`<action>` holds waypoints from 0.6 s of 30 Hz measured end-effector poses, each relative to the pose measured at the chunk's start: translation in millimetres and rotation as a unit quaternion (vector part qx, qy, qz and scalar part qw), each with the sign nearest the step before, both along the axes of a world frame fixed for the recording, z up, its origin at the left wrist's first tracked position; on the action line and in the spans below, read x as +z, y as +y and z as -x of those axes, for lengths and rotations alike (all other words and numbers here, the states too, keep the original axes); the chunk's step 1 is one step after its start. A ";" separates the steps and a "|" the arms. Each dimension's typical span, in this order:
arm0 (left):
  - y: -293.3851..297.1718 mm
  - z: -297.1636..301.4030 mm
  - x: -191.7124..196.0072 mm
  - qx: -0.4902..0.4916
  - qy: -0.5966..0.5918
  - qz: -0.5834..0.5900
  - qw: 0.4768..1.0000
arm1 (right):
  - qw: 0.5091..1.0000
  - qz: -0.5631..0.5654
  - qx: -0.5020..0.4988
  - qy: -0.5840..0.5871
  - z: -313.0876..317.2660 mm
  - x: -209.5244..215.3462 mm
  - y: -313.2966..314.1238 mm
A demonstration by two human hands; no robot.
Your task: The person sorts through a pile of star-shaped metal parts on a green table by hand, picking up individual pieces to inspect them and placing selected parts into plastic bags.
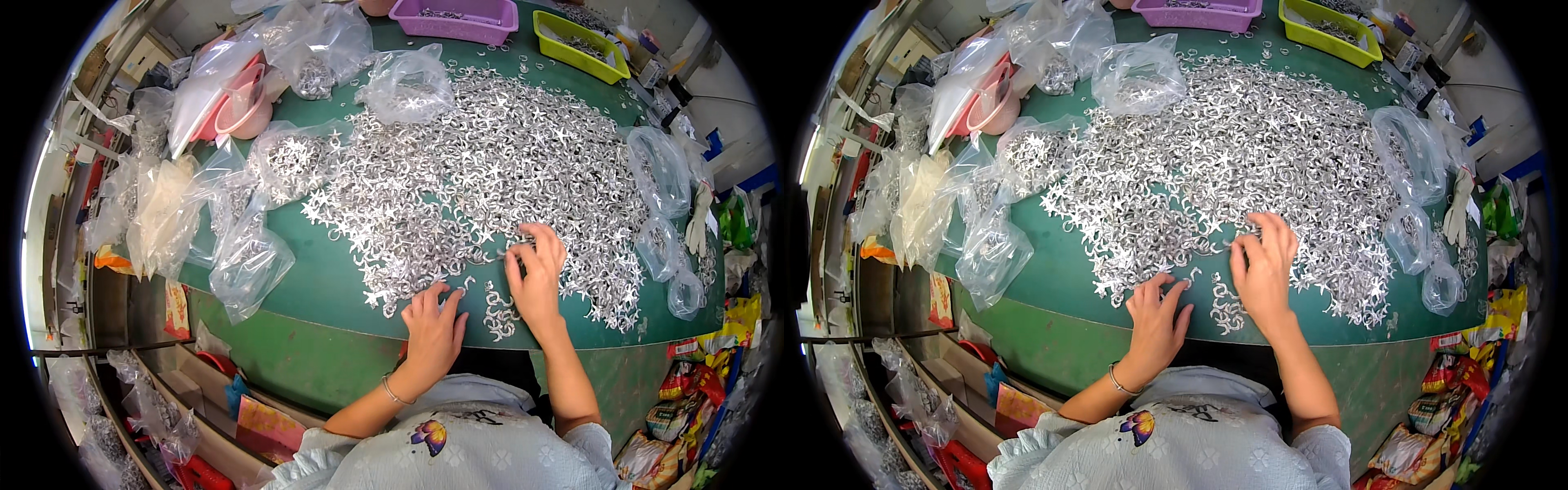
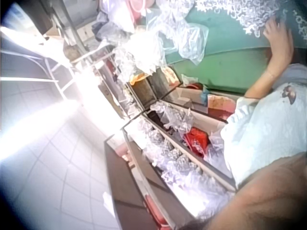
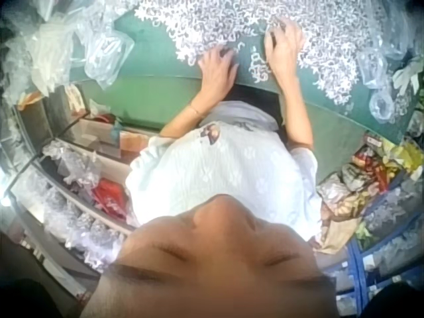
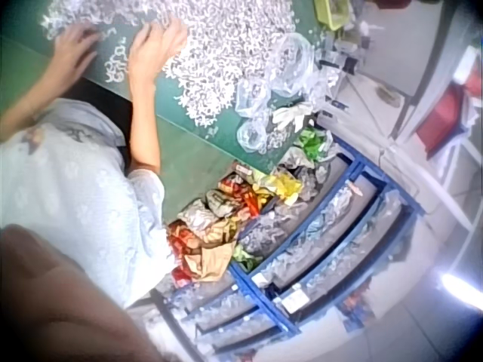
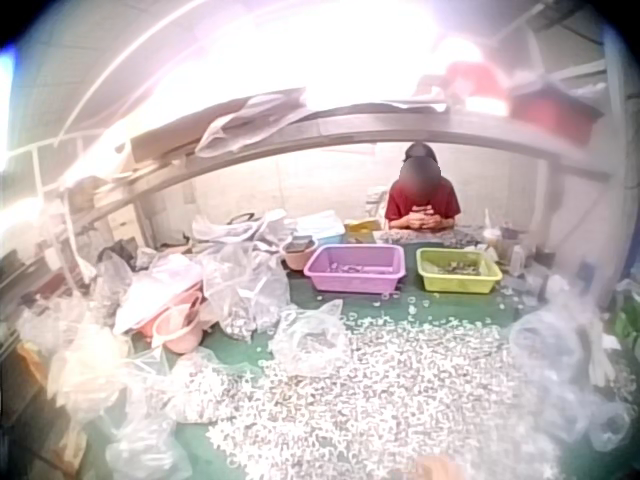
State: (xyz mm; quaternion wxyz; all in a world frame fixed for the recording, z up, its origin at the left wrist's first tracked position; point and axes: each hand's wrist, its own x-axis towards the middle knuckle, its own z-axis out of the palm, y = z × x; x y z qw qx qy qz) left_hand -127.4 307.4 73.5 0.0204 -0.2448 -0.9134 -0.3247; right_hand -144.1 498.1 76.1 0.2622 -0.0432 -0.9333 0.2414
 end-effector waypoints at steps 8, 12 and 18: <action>5.5 0.3 1.6 -0.022 -0.004 0.024 0.999 | 0.990 -0.063 0.085 -0.089 -9.0 3.3 -9.7; 1.2 -3.2 1.2 -0.066 -0.006 0.010 0.998 | 0.990 -0.062 0.083 -0.094 -18.3 11.5 -6.0; 14.6 8.9 0.8 -0.010 0.034 0.042 0.998 | 0.984 -0.096 0.100 -0.110 -20.6 14.1 -5.5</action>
